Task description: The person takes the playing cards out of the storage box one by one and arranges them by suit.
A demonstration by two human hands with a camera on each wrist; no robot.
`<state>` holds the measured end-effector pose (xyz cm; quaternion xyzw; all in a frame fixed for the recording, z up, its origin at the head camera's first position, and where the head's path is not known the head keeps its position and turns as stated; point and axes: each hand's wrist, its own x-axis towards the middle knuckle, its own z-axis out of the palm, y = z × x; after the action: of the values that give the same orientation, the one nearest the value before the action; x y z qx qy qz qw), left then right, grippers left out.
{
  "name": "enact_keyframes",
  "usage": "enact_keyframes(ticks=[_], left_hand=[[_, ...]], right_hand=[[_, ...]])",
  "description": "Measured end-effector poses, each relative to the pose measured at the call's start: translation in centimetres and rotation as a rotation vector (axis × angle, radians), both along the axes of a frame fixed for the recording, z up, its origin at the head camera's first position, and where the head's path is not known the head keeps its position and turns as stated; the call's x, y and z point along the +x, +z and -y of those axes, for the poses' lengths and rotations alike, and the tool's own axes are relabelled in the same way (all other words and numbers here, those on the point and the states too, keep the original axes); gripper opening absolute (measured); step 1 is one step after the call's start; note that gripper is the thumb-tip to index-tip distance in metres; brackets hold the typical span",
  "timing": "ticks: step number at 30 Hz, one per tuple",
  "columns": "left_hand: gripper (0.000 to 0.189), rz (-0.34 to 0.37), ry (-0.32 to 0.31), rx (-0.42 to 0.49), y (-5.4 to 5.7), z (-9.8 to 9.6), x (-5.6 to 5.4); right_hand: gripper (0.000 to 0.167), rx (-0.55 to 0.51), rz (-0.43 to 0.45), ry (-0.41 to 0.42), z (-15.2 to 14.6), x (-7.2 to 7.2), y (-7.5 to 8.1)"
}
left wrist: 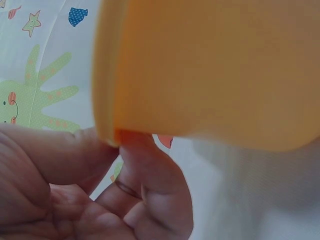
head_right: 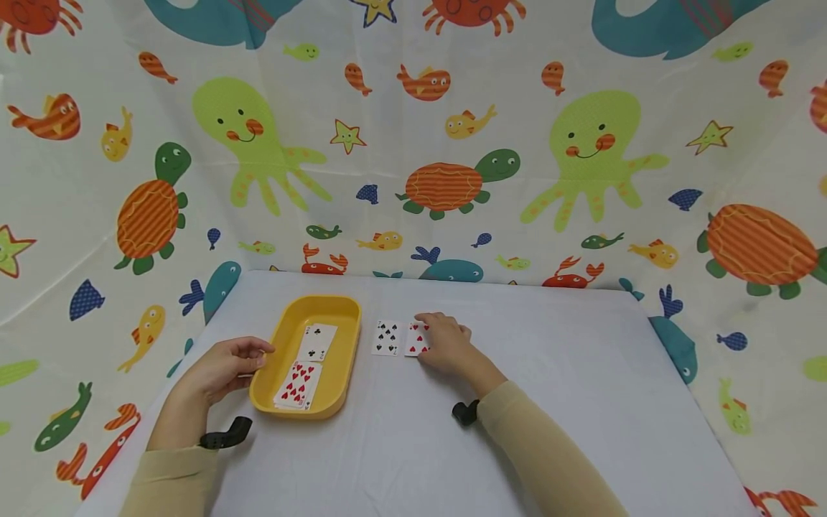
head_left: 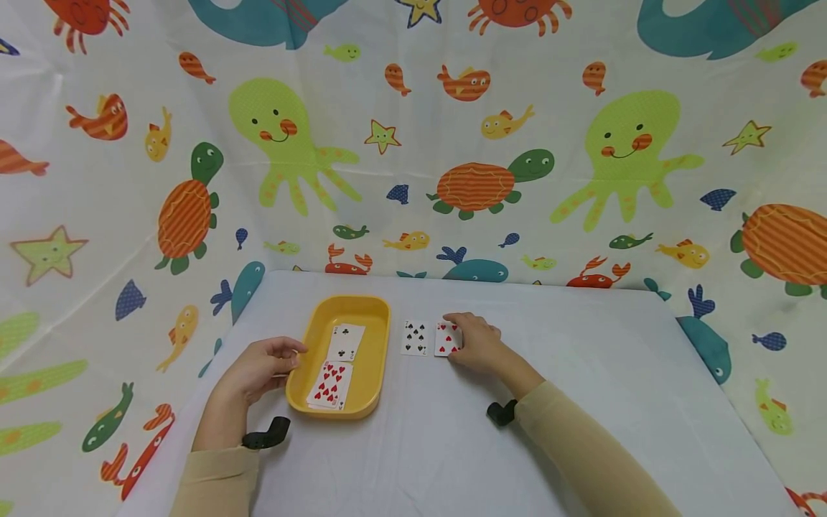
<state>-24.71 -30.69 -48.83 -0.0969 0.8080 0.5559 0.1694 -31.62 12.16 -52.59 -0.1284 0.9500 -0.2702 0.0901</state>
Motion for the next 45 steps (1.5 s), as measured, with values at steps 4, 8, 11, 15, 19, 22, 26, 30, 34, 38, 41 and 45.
enact_keyframes(ticks=[4,8,11,15,19,22,26,30,34,38,41,45], left_hand=[[0.031,0.000,0.002,0.000,0.0,0.0,0.0],[0.031,-0.003,0.002,-0.002,0.0,0.0,0.0],[0.031,-0.003,0.002,0.000,0.0,0.0,0.0],[0.031,-0.002,0.001,0.005,-0.1,0.0,-0.1],[0.032,-0.003,0.001,0.006,-0.1,0.1,-0.1],[0.032,-0.006,-0.003,0.003,-0.1,0.1,-0.1],[0.031,-0.007,-0.003,-0.001,0.0,0.1,-0.2],[0.031,-0.002,0.004,0.000,-0.1,0.0,-0.1],[0.031,-0.002,0.003,0.002,0.0,0.1,-0.1],[0.030,-0.004,0.001,0.004,-0.1,0.0,-0.1],[0.030,-0.005,0.001,0.003,-0.1,0.0,-0.1],[0.030,-0.007,0.002,0.002,-0.2,0.0,-0.1]], right_hand=[[0.080,-0.005,-0.001,-0.001,-0.1,0.0,0.0],[0.079,0.006,-0.008,0.007,-0.1,0.0,0.0],[0.080,0.018,-0.010,0.014,-0.1,0.1,0.0],[0.083,0.009,-0.007,0.008,0.0,0.2,0.2],[0.085,-0.004,-0.015,-0.004,0.1,0.2,0.2],[0.086,0.001,-0.017,-0.014,0.3,0.1,0.3],[0.087,0.015,-0.028,-0.024,0.6,0.2,0.5],[0.089,0.033,-0.075,-0.015,0.8,0.3,0.5],[0.094,0.078,-0.131,-0.005,1.2,0.4,0.5],[0.098,0.116,-0.157,0.001,1.5,0.4,0.7],[0.101,0.134,-0.166,0.010,1.8,0.5,0.9],[0.102,0.154,-0.176,0.028,2.2,0.7,1.3]])
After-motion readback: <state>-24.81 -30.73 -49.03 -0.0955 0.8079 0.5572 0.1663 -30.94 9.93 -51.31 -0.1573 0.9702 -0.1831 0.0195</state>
